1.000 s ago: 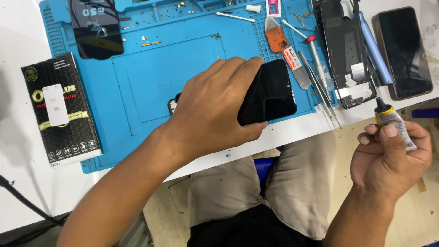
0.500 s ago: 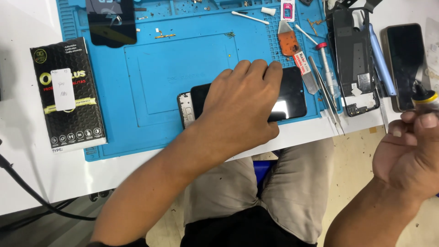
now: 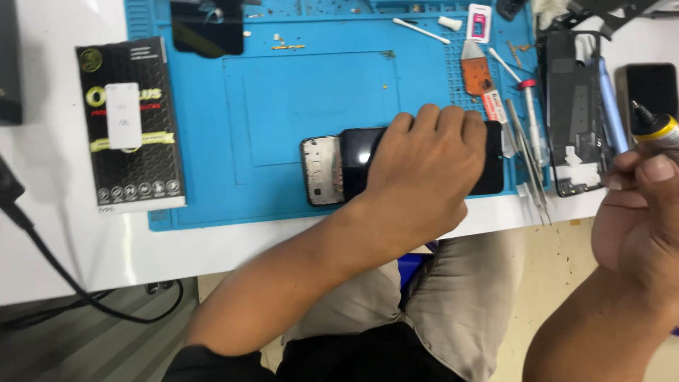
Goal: Replacing a smartphone screen by applying adhesive to the frame and fitting the new display panel
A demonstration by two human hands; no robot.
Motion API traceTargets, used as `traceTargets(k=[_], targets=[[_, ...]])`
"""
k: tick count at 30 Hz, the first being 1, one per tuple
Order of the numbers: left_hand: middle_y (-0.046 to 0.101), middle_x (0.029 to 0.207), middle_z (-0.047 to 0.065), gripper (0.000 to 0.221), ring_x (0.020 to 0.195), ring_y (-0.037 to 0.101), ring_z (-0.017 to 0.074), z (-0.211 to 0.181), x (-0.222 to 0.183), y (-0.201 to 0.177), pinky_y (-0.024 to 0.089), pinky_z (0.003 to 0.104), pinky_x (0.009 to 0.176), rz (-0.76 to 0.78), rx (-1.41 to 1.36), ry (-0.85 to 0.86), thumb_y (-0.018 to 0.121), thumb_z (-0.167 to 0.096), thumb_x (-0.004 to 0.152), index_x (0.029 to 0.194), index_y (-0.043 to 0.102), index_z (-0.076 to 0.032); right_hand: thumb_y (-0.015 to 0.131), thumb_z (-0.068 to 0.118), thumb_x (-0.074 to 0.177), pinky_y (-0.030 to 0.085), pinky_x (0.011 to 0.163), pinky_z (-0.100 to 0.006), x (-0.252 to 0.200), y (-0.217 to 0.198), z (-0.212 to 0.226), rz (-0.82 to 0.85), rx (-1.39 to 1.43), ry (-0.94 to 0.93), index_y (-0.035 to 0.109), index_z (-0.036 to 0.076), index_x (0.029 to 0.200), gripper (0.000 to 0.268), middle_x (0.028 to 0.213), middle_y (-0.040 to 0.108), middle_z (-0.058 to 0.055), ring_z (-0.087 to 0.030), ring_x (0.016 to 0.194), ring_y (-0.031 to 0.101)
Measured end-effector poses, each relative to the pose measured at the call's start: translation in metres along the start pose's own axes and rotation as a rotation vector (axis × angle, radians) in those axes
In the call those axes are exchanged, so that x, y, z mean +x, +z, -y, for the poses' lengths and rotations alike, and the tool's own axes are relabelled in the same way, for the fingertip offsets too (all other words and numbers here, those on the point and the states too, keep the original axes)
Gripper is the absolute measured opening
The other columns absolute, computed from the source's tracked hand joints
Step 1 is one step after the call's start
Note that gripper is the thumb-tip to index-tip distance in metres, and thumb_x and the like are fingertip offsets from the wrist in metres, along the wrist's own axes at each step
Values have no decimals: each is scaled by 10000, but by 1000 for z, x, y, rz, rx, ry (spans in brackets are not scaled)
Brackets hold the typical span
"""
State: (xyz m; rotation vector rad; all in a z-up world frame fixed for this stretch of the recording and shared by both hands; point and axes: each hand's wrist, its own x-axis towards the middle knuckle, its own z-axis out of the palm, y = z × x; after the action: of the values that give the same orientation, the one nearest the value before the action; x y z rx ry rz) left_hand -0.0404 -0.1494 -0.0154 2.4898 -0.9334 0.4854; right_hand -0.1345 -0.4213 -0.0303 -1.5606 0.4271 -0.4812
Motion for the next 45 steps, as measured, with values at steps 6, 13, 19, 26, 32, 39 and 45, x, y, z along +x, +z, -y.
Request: traceTargets(k=[6,13,19,26,32,39,45], targets=[[639,942,78,390,859,551,278,-9,-3,10,395,394,702,-31,-4,-76,689,-38,665,1052,650,-56,642,268,1027,539,730,-210,44,26,9,505,-301,-100,416,166,1348,405,1114,665,-112,-160,840,653],[685,1281,58,514,1187,626,302,-23,-6,46,456,511,1100,34,-55,-145,721,-123,785,1284,670,-236,784,-62,846,587,872,-252,10,195,120,977,-588,-355,667,-75,1096,276,1097,745,-196,-221,1000,750],[682,1053,122,239,1113,631,375,-20,-9,46,499,451,934,-119,1,-151,669,15,811,912,728,-193,888,116,742,520,693,-195,11,249,120,1183,-866,-323,807,122,890,168,819,814,31,-40,747,715],[689,1019,-21,263,1014,620,287,-21,-5,40,445,439,829,-80,59,-165,681,-80,894,938,738,-332,891,210,730,521,732,-256,13,275,113,1355,-989,-383,816,207,917,201,892,805,78,-64,769,741],[723,1160,-47,283,1131,655,235,-20,-6,45,501,409,885,-63,55,-148,688,-118,909,1061,728,-353,907,218,724,508,712,-269,13,281,104,1392,-989,-417,814,209,921,218,861,756,39,-99,706,718],[700,1307,-8,330,1263,642,256,-22,-5,50,528,432,1030,-82,38,-170,656,-151,923,1195,690,-335,905,195,722,511,761,-277,11,281,99,1377,-996,-407,805,183,954,253,919,761,22,-109,810,717],[720,1113,-18,313,1052,625,261,-22,-6,52,468,421,831,-66,-37,-178,684,-57,878,1042,725,-320,877,159,738,508,729,-284,10,282,96,1360,-1050,-385,812,187,961,234,928,753,19,-117,815,720]])
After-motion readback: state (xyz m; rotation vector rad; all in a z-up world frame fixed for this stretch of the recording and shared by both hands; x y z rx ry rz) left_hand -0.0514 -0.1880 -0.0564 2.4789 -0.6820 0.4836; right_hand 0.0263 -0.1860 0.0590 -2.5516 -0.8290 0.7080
